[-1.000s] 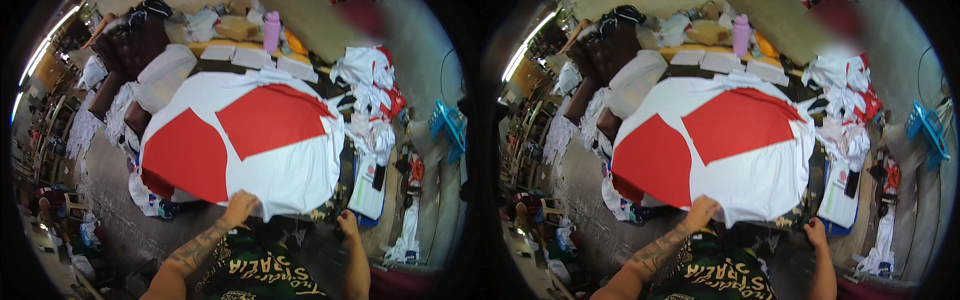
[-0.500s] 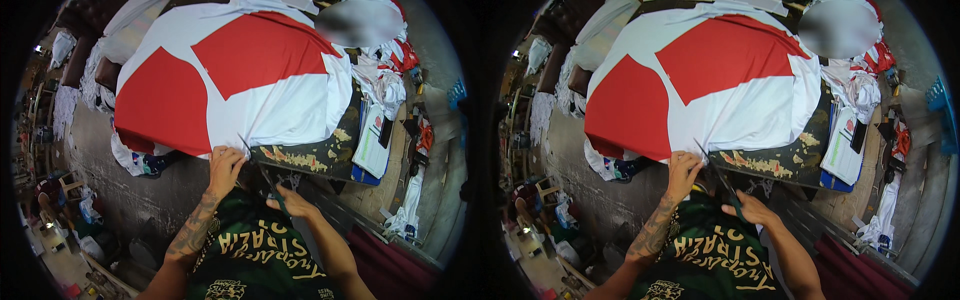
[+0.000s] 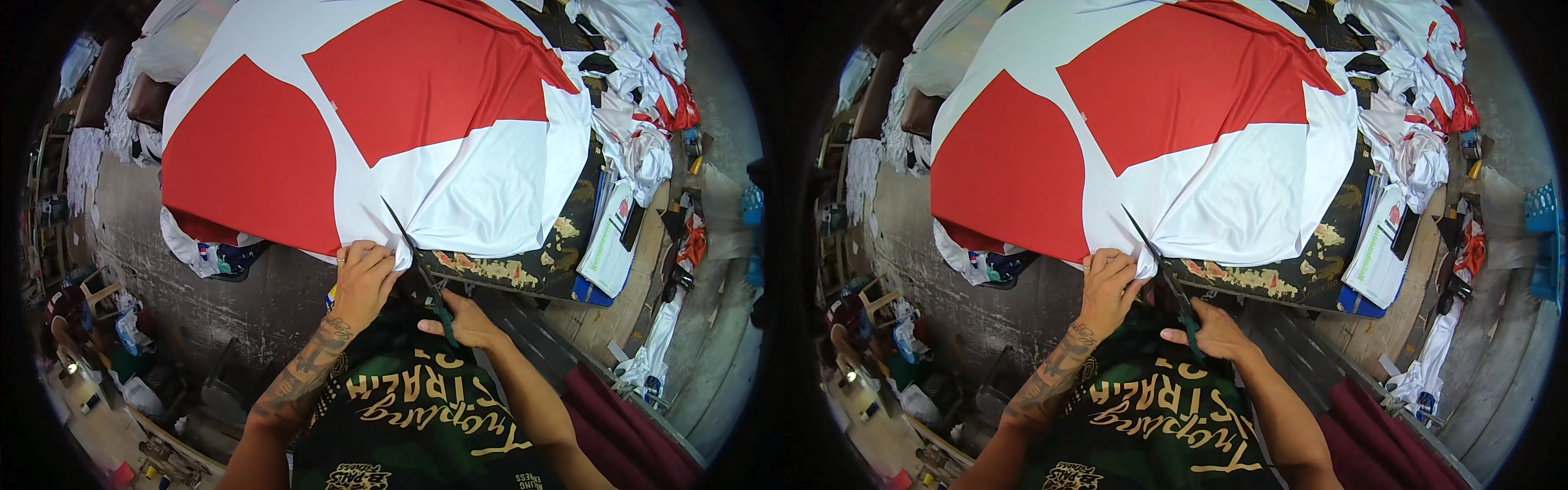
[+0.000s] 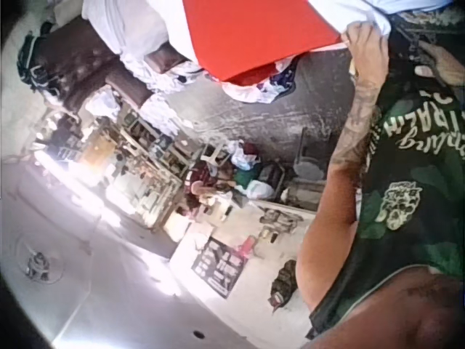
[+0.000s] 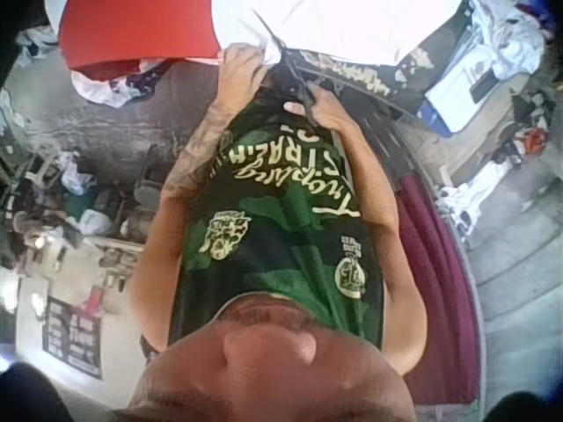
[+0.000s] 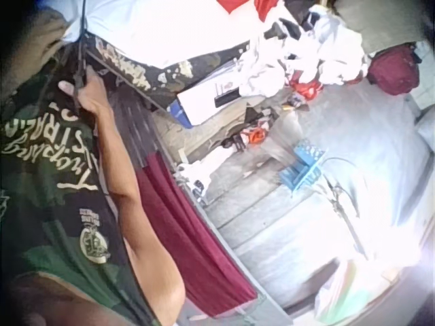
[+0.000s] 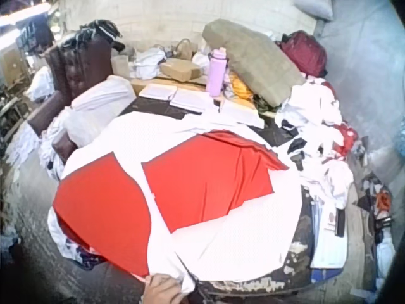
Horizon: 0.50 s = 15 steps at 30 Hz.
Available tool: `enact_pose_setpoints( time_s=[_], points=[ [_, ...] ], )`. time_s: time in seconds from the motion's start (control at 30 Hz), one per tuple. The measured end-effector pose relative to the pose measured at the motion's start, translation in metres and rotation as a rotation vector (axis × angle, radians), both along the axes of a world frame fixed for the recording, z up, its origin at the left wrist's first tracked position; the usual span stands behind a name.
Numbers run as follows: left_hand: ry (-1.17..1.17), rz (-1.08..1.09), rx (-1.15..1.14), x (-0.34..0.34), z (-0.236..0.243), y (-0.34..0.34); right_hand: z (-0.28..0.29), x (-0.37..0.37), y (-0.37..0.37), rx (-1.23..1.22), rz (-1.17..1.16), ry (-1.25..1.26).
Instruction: The person repeatedly cuts red and white fabric pieces with scissors, folds them, and stacks them on a table. The person handles the fabric and scissors throughout, creating a growing pile of cut pieces.
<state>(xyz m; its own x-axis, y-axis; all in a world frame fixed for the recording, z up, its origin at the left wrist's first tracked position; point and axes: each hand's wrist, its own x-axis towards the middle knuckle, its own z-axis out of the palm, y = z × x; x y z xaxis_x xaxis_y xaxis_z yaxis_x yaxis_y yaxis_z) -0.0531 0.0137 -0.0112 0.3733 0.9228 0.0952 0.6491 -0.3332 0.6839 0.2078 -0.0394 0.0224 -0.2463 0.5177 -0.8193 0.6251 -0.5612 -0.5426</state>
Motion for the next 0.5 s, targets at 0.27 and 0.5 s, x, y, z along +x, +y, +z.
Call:
enact_pose_setpoints(
  time_s=[0.27,0.5],
  points=[
    [0.019,-0.133,-0.131,-0.005,0.006,0.011,0.005,-0.005,0.026,0.014,-0.077,0.034],
    [-0.034,-0.234,-0.264,-0.014,-0.002,0.03,0.011,-0.04,0.08,-0.087,-0.037,-0.015]
  ],
)
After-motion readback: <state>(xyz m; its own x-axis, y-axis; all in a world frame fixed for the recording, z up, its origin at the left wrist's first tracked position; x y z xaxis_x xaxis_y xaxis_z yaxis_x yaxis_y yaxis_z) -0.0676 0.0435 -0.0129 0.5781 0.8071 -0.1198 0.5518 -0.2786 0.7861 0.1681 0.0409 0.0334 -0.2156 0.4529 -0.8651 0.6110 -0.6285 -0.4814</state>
